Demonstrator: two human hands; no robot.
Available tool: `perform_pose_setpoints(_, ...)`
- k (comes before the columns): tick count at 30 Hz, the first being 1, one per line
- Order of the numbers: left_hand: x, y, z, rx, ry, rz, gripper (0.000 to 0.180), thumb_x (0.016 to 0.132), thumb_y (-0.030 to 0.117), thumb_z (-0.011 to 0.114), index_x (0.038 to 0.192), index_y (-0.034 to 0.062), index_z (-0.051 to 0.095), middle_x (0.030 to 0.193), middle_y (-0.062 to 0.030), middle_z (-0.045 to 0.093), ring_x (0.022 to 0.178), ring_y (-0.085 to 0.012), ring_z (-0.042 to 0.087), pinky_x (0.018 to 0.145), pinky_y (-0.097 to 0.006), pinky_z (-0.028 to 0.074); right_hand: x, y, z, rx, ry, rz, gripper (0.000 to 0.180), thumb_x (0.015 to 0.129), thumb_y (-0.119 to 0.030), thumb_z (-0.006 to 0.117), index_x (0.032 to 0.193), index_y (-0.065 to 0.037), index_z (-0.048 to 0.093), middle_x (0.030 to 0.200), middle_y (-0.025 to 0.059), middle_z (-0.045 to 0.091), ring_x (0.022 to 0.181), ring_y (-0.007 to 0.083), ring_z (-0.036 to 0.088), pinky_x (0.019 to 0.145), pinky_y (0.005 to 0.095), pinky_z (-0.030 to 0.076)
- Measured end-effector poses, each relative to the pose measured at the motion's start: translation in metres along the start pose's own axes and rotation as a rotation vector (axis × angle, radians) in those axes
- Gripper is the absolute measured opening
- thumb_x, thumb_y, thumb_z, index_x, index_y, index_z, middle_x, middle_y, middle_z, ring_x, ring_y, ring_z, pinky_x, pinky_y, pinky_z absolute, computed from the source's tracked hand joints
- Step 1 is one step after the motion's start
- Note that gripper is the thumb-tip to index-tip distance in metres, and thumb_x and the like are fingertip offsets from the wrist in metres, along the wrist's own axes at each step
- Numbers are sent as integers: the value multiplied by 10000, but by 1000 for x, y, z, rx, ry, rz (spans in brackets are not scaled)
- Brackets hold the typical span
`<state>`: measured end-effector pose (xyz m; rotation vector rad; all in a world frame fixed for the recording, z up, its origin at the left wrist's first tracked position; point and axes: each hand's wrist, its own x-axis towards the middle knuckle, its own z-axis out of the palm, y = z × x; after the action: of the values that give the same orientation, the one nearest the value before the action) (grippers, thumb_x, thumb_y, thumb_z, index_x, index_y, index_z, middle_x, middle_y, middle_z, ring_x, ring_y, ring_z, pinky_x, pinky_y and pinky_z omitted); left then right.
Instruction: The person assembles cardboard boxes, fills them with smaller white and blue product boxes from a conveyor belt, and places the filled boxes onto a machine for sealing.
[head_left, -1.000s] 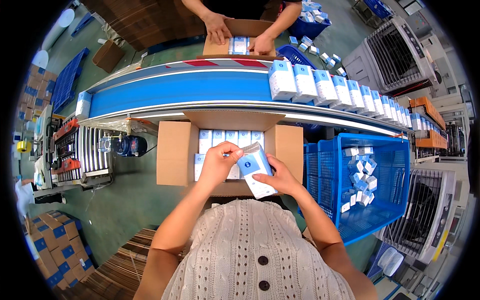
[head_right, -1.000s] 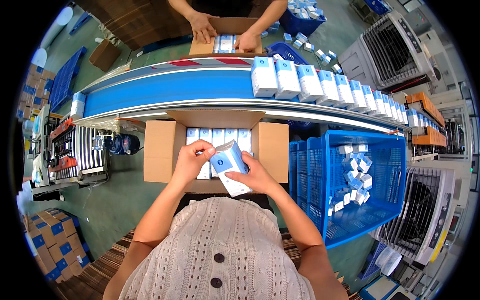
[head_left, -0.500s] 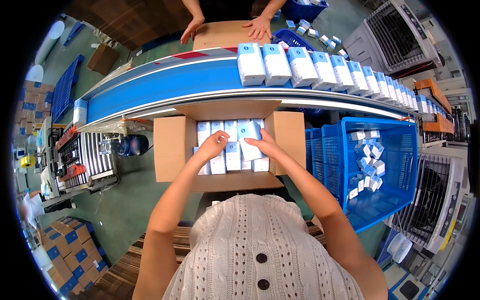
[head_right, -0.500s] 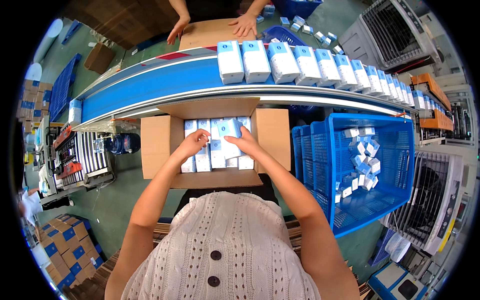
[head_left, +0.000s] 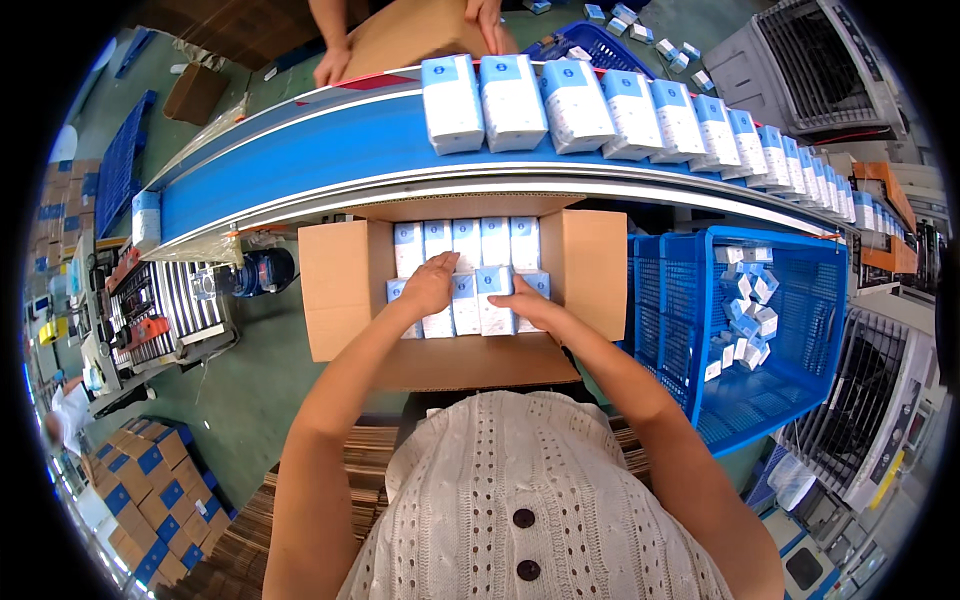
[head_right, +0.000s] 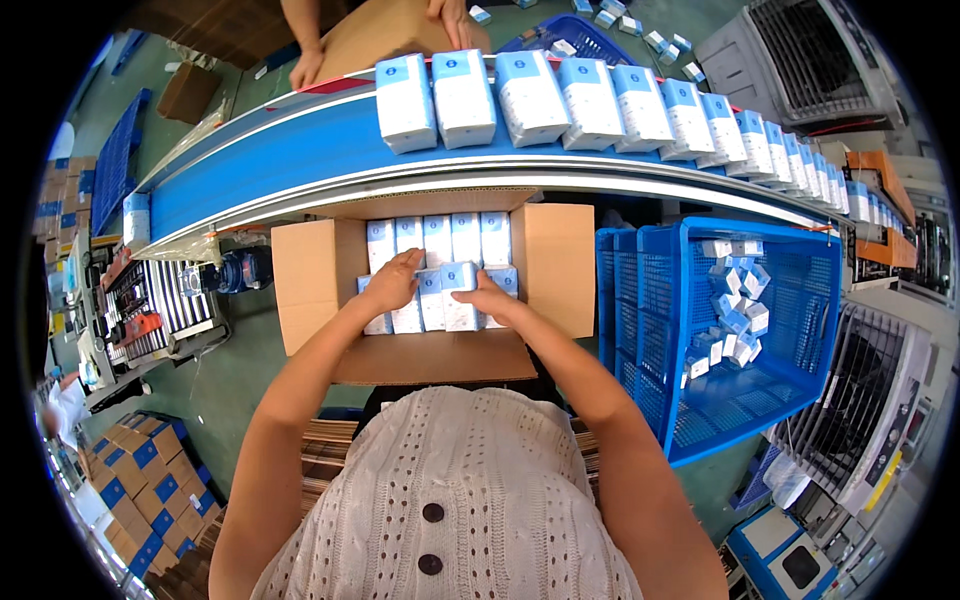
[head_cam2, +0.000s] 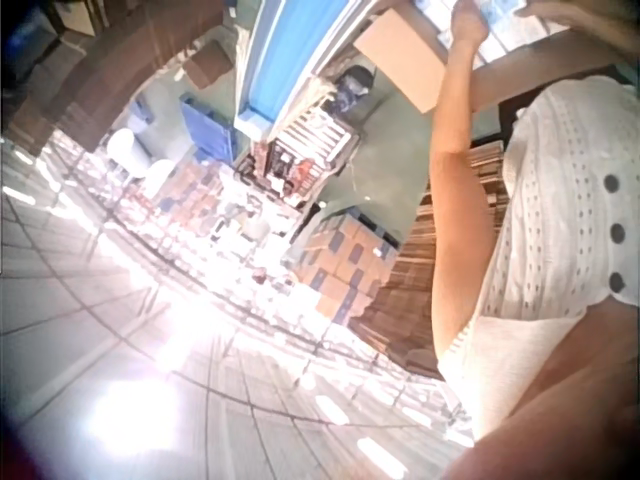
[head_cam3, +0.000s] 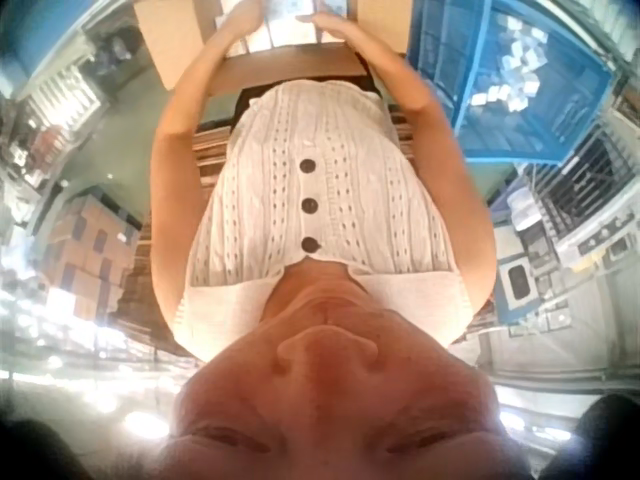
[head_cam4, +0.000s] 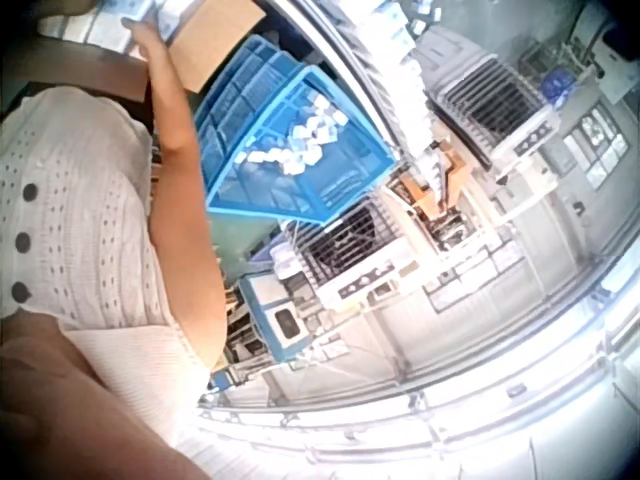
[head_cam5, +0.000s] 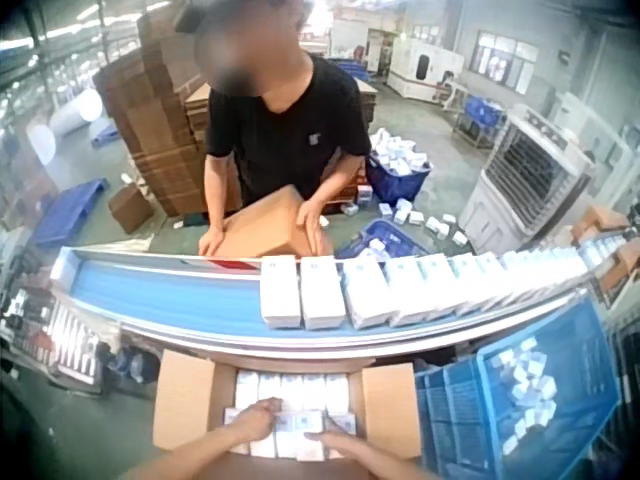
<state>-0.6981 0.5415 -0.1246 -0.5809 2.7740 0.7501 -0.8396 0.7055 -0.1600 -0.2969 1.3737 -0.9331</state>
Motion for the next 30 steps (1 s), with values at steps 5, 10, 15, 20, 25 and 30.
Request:
perform_pose_setpoints(5, 29, 8, -4, 13, -663, -187, 570, 692, -18, 405, 1249, 102, 434, 1249, -140, 452, 1134, -271, 451, 934, -353, 378, -25, -40, 10, 63, 64, 96, 599, 743, -270, 658, 1206, -6, 387, 1145, 110, 493, 1060, 201, 473, 875, 292, 379)
perform_pose_setpoints(10, 40, 15, -40, -457, -200, -128, 327, 845, 139, 413, 1145, 58, 513, 1111, -97, 538, 929, -235, 558, 805, -343, 441, -53, -67, -13, 486, -58, -6, 455, 785, -305, 626, 1116, -47, 451, 1005, 64, 571, 887, 142, 569, 729, 263, 465)
perform_pose_setpoints(15, 27, 31, -50, -974, -315, -215, 515, 900, 390, 412, 1286, 56, 345, 1068, -96, 530, 871, -163, 549, 746, -294, 462, -51, -69, -12, 463, -60, -126, 437, 801, -245, 615, 1137, -20, 448, 1051, 82, 558, 963, 156, 542, 802, 279, 438)
perform_pose_setpoints(20, 21, 27, -17, -449, -522, -37, 805, 845, 428, 496, 1345, -48, 82, 1271, -272, 369, 1115, -305, 450, 892, -330, 389, -18, -24, 3, -735, 256, -243, 405, 756, -175, 596, 1081, 28, 466, 1018, 222, 560, 948, 344, 541, 817, 376, 423)
perform_pose_setpoints(25, 24, 42, 26, -876, -667, -174, 658, 807, 257, 581, 1244, -76, 218, 1017, -203, 525, 836, -220, 579, 659, -325, 511, -34, -24, -5, -929, 184, -194, 370, 725, -166, 607, 1020, 26, 491, 969, 232, 563, 937, 354, 537, 799, 397, 426)
perform_pose_setpoints(30, 31, 48, 37, -761, -751, -223, 441, 789, 228, 606, 1095, -18, 405, 821, -116, 592, 652, -181, 594, 542, -299, 509, -31, -14, -20, -857, 69, -207, 374, 733, -223, 637, 974, 29, 504, 979, 242, 552, 936, 362, 537, 786, 403, 432)
